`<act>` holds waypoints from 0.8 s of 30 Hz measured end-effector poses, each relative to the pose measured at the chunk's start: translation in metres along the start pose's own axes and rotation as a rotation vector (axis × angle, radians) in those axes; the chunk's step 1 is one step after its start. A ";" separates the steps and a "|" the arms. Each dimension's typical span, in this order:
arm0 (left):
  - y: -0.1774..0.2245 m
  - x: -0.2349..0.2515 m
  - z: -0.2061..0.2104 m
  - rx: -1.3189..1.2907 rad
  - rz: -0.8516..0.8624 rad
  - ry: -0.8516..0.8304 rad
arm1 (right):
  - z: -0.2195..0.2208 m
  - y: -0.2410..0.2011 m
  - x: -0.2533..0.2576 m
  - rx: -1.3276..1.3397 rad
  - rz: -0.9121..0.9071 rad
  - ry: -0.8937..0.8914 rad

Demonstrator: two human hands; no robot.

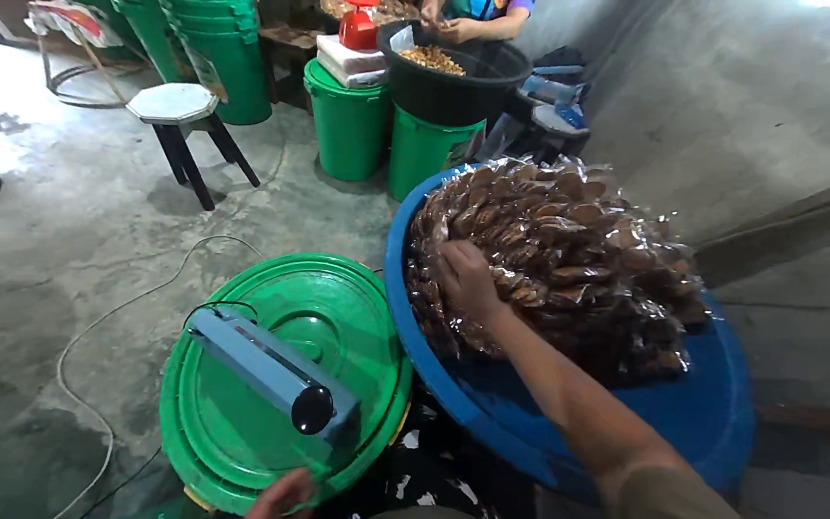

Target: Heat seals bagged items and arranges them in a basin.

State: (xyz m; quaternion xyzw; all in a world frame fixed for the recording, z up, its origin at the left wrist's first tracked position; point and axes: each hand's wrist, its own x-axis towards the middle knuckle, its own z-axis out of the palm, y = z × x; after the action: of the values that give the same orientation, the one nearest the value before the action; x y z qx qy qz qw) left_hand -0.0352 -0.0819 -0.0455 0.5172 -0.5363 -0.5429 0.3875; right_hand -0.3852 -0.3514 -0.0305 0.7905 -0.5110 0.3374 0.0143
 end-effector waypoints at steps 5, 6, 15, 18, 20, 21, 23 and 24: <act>-0.004 0.045 0.066 -0.366 0.022 -0.231 | -0.034 -0.119 -0.077 0.754 0.064 -0.279; -0.008 0.049 0.072 -0.386 0.004 -0.195 | -0.031 -0.133 -0.088 0.938 0.152 -0.435; -0.026 0.055 0.053 -0.266 -0.231 0.455 | 0.051 -0.184 -0.079 0.519 0.400 -0.775; -0.042 0.075 0.043 -0.233 -0.153 0.588 | 0.084 -0.190 -0.057 0.346 0.187 -0.769; -0.038 0.086 0.034 -0.272 -0.155 0.627 | 0.097 -0.190 -0.032 0.289 0.192 -0.808; -0.033 0.090 0.029 -0.294 -0.160 0.642 | 0.094 -0.191 -0.015 0.336 0.239 -0.836; -0.028 0.099 0.015 -0.345 -0.178 0.677 | 0.074 -0.195 0.009 0.512 0.257 -0.896; -0.027 0.103 0.008 -0.371 -0.189 0.691 | 0.060 -0.198 0.016 0.560 0.180 -0.967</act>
State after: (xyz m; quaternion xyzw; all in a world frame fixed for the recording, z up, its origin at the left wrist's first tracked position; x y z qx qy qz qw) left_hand -0.0562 -0.1776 -0.0876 0.6376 -0.2175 -0.4581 0.5800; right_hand -0.1884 -0.2916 -0.0044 0.7820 -0.4156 0.0595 -0.4606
